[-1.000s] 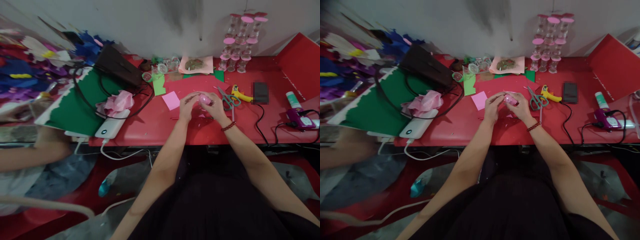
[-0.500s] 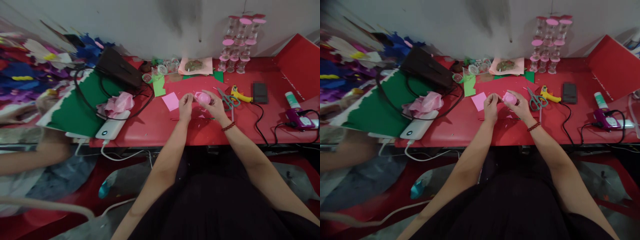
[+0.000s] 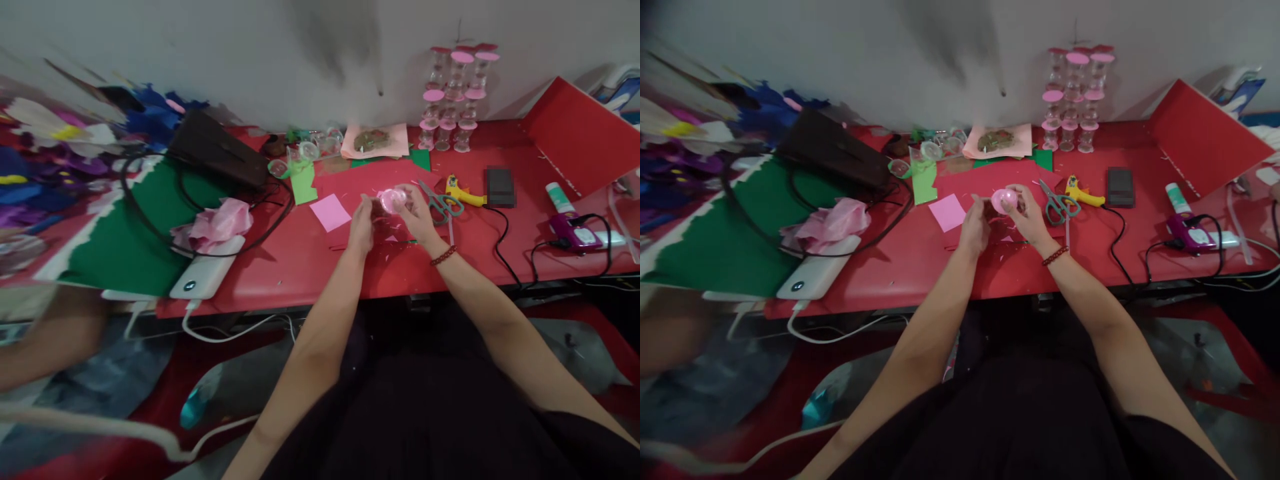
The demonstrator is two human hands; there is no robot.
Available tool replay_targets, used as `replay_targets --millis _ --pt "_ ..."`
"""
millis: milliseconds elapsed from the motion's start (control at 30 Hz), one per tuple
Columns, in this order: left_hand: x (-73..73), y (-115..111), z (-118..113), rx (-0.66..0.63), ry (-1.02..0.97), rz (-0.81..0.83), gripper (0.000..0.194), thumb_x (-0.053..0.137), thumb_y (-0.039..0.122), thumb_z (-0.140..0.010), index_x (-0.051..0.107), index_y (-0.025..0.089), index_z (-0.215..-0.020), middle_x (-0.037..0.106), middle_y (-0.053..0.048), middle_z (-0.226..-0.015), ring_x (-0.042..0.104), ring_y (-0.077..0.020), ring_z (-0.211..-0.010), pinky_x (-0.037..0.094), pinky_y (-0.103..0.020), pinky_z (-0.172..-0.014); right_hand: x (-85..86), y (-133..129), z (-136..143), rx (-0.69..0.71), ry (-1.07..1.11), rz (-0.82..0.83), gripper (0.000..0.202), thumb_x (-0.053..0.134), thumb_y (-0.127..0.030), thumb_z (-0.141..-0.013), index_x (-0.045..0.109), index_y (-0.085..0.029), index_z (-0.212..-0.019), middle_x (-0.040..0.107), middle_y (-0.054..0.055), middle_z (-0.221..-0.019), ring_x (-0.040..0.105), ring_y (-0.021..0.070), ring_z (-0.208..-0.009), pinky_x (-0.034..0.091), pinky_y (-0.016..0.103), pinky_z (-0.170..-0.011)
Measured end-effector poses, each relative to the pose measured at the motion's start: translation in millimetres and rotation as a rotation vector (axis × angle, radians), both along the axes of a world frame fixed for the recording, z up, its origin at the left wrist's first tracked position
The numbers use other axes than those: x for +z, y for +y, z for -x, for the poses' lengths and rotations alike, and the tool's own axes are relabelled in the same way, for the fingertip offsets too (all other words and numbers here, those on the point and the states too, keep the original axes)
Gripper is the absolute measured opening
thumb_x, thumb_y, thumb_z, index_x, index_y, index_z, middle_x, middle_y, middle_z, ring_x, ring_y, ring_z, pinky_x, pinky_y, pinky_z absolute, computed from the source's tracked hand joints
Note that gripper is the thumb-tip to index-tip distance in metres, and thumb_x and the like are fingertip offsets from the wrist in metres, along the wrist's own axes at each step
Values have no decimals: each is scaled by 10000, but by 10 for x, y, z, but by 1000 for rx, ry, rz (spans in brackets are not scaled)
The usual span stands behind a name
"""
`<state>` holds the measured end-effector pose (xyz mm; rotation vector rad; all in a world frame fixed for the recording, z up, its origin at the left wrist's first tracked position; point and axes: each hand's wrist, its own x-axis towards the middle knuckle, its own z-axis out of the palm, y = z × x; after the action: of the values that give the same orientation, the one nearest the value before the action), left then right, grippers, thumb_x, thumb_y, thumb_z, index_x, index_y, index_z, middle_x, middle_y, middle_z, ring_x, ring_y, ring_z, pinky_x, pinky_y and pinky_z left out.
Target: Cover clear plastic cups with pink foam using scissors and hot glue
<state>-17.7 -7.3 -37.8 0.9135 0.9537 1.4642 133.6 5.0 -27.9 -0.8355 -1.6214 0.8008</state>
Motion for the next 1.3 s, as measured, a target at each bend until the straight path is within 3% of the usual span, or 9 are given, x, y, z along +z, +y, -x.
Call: replay_targets --millis 100,200,367,533,633,700,800,1133,1300 --pt "72 -47 -37 -184 -89 36 630 667 843 -823 760 311 -1147 776 -97 -1160 743 -285 -1056 603 -435 -877 -12 -20 -14 -45 -96 -48 555 572 -723 -984 603 -253 -1278 746 134 -1259 729 255 -1117 632 419 -958" --pt "127 -77 -41 -256 -110 12 544 857 660 -756 767 330 -1180 761 -74 -1270 740 -278 -1104 607 -403 -886 -28 -29 7 -107 -236 -118 498 626 -658 -983 646 -256 -1277 747 138 -1303 699 283 -1207 576 482 -1076" --pt "104 -41 30 -201 -156 23 545 911 569 -710 757 330 -1176 777 -60 -1249 744 -229 -1015 593 -339 -815 31 51 -93 -203 -320 -232 422 609 -560 -1019 676 -284 -1331 719 125 -1399 620 305 -1377 464 563 -1210" --pt "82 35 116 -75 -177 49 559 794 641 -824 729 288 -1252 787 -60 -1095 739 -178 -850 572 -334 -807 247 343 -791 -425 -322 -150 312 554 -342 -1007 722 -224 -1242 769 141 -1249 721 295 -1171 563 513 -1054" --pt "168 12 104 -4 -298 113 524 752 576 -901 716 256 -1314 785 -61 -1035 700 -129 -734 526 -277 -695 364 498 -1321 -498 -687 1 338 609 -213 -874 760 -175 -1174 796 153 -1175 730 323 -1110 564 482 -996" --pt "252 -29 75 14 -408 148 466 717 453 -955 694 254 -1376 790 -55 -1022 684 -115 -700 501 -249 -651 415 556 -1591 -412 -1085 124 304 625 -199 -830 782 -160 -1088 812 155 -1081 735 333 -1049 554 425 -919" --pt "354 -88 38 19 -504 169 485 649 298 -996 634 268 -1480 801 -58 -1009 704 -134 -734 505 -243 -663 455 607 -1810 -280 -1390 142 333 586 -145 -819 783 -129 -1087 803 183 -1158 728 311 -1054 514 352 -855" --pt "333 -78 72 52 -546 134 510 563 211 -1025 590 299 -1526 793 -78 -1146 739 -160 -822 520 -264 -723 536 655 -1695 -280 -1547 45 388 574 -71 -912 687 -50 -1283 747 236 -1250 716 303 -1072 449 335 -788" --pt "297 -48 105 72 -550 126 597 659 182 -976 570 382 -1532 779 -48 -1202 741 -153 -882 535 -258 -762 877 558 -1596 -549 -1596 33 417 347 0 -1030 641 59 -1319 664 341 -1306 673 342 -1174 431 397 -902"
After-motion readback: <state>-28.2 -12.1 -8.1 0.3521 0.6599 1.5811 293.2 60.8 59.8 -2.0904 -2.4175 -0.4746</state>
